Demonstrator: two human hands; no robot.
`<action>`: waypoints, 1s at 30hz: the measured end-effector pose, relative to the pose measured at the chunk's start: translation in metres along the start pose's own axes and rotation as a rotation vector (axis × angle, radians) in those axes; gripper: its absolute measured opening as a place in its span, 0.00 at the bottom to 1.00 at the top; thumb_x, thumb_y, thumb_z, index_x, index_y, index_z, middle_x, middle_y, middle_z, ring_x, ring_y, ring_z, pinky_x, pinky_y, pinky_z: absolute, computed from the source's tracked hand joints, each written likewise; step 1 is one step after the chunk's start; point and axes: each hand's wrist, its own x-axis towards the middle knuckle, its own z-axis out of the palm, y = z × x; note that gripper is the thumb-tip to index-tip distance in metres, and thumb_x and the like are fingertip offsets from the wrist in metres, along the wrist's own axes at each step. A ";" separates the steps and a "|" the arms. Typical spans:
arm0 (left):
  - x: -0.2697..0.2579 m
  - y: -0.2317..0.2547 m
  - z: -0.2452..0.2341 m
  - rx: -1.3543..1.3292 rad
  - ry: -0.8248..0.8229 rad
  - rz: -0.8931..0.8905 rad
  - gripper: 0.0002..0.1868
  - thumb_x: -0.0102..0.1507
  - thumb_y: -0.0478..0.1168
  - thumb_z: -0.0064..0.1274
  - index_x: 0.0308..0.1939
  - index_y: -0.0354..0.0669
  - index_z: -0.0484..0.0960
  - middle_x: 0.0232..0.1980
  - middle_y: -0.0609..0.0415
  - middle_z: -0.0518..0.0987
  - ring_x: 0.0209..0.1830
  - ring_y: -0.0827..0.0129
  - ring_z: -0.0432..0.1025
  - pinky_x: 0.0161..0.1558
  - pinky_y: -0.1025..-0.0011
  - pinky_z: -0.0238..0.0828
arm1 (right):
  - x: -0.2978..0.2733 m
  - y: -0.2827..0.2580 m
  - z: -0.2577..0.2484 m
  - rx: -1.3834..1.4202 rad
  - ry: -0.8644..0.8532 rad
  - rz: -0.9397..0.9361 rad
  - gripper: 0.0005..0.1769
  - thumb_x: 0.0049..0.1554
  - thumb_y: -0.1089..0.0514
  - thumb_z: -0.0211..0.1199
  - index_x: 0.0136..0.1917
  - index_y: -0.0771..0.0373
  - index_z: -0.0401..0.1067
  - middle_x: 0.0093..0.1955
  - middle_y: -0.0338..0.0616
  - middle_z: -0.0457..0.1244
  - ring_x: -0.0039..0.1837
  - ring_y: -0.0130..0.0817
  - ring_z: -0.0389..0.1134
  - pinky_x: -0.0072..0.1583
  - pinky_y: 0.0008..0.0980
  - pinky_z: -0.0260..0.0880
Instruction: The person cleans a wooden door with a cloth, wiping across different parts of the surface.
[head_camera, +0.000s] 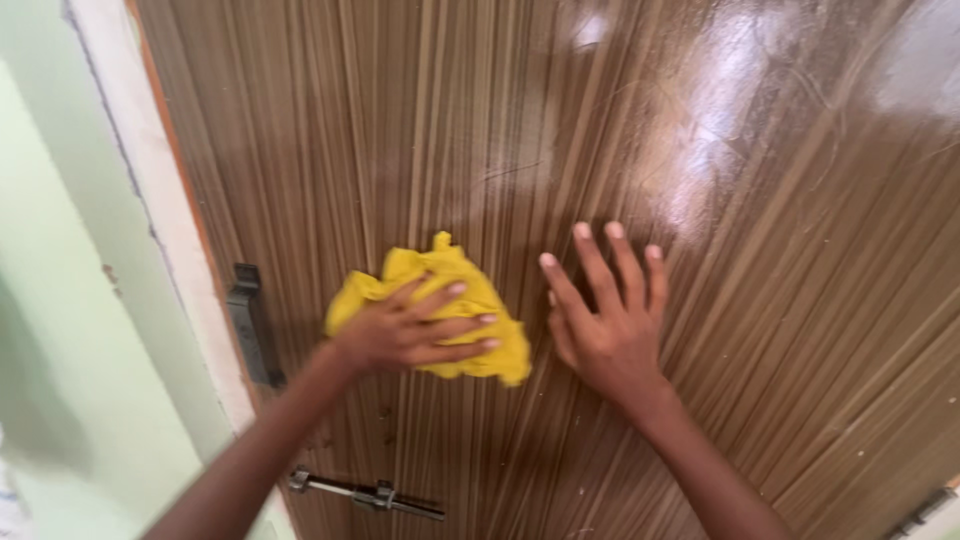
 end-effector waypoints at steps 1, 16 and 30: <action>-0.009 -0.016 -0.003 0.016 -0.014 -0.012 0.23 0.70 0.53 0.56 0.70 0.82 0.76 0.76 0.68 0.67 0.80 0.55 0.55 0.76 0.50 0.58 | -0.006 0.012 -0.002 -0.007 -0.004 -0.004 0.24 0.63 0.57 0.67 0.72 0.55 0.74 0.80 0.54 0.56 0.83 0.55 0.51 0.81 0.60 0.39; 0.083 0.022 0.036 0.271 0.139 -2.012 0.23 0.75 0.49 0.43 0.73 0.49 0.69 0.83 0.58 0.53 0.78 0.47 0.52 0.70 0.40 0.57 | -0.030 0.053 -0.009 -0.237 0.014 0.054 0.25 0.67 0.42 0.65 0.73 0.53 0.76 0.80 0.51 0.58 0.82 0.58 0.53 0.80 0.65 0.39; 0.081 0.097 0.052 0.065 0.112 -0.247 0.24 0.72 0.66 0.56 0.72 0.80 0.75 0.78 0.64 0.64 0.82 0.55 0.51 0.79 0.51 0.45 | -0.059 0.087 -0.026 0.151 0.100 0.074 0.14 0.64 0.61 0.68 0.63 0.62 0.77 0.81 0.57 0.55 0.84 0.53 0.49 0.83 0.57 0.47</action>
